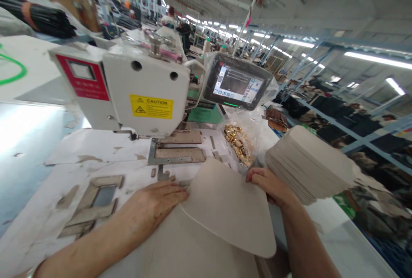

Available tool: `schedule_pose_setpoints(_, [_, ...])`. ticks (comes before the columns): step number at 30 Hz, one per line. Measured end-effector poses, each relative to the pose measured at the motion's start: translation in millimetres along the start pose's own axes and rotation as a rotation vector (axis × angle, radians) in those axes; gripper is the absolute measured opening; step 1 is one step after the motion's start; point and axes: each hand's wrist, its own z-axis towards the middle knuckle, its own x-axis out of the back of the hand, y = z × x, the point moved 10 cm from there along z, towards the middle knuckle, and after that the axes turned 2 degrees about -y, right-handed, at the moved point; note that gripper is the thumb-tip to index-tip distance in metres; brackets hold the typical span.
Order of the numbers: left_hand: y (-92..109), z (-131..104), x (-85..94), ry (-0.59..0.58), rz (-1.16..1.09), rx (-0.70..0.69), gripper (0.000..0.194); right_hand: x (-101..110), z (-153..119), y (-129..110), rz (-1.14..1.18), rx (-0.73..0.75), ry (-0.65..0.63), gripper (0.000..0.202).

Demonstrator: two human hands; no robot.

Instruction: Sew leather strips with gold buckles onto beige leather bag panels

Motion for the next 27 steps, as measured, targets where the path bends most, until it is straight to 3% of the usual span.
schedule_pose_setpoints(2, [-3.8, -0.1, -1.0, -0.007, 0.059, 0.034, 0.033, -4.6, 0.2, 1.0, -0.04, -0.017, 0.002, 0.017])
schedule_pose_setpoints(4, [-7.9, -2.9, -0.4, -0.01, 0.148, 0.067, 0.033, -6.5, 7.7, -12.7, -0.076, 0.063, 0.053, 0.021])
schedule_pose_setpoints(9, [-26.7, -21.9, -8.4, -0.149, 0.376, 0.211, 0.045, -11.4, 43.1, -93.0, -0.314, 0.539, 0.316, 0.025])
schedule_pose_setpoints(13, [-50.4, -38.2, -11.4, -0.253, 0.51, 0.363, 0.056, -45.7, 82.9, -141.3, -0.457, 0.694, 0.388, 0.023])
schedule_pose_setpoints(17, [-63.8, -42.7, -12.2, -0.396, 0.509, 0.442, 0.059, -73.5, 106.2, -164.8, -0.479, 0.725, 0.396, 0.032])
schedule_pose_setpoints(19, [-64.6, -45.6, -11.7, -0.451, 0.457, 0.455, 0.06, -72.4, 98.7, -166.8, -0.502, 0.771, 0.433, 0.042])
schedule_pose_setpoints(21, [-60.6, -49.0, -9.7, -0.435, 0.407, 0.412, 0.059, -68.9, 76.9, -160.8, -0.551, 0.861, 0.415, 0.048])
schedule_pose_setpoints(24, [-46.2, -55.6, -9.5, -0.314, 0.384, 0.211, 0.058, -75.4, 32.4, -130.9, -0.654, 0.955, 0.17, 0.046])
schedule_pose_setpoints(27, [-39.1, -64.4, -14.2, -0.209, 0.393, 0.082, 0.064, -88.6, -6.8, -89.9, -0.775, 0.924, -0.064, 0.056])
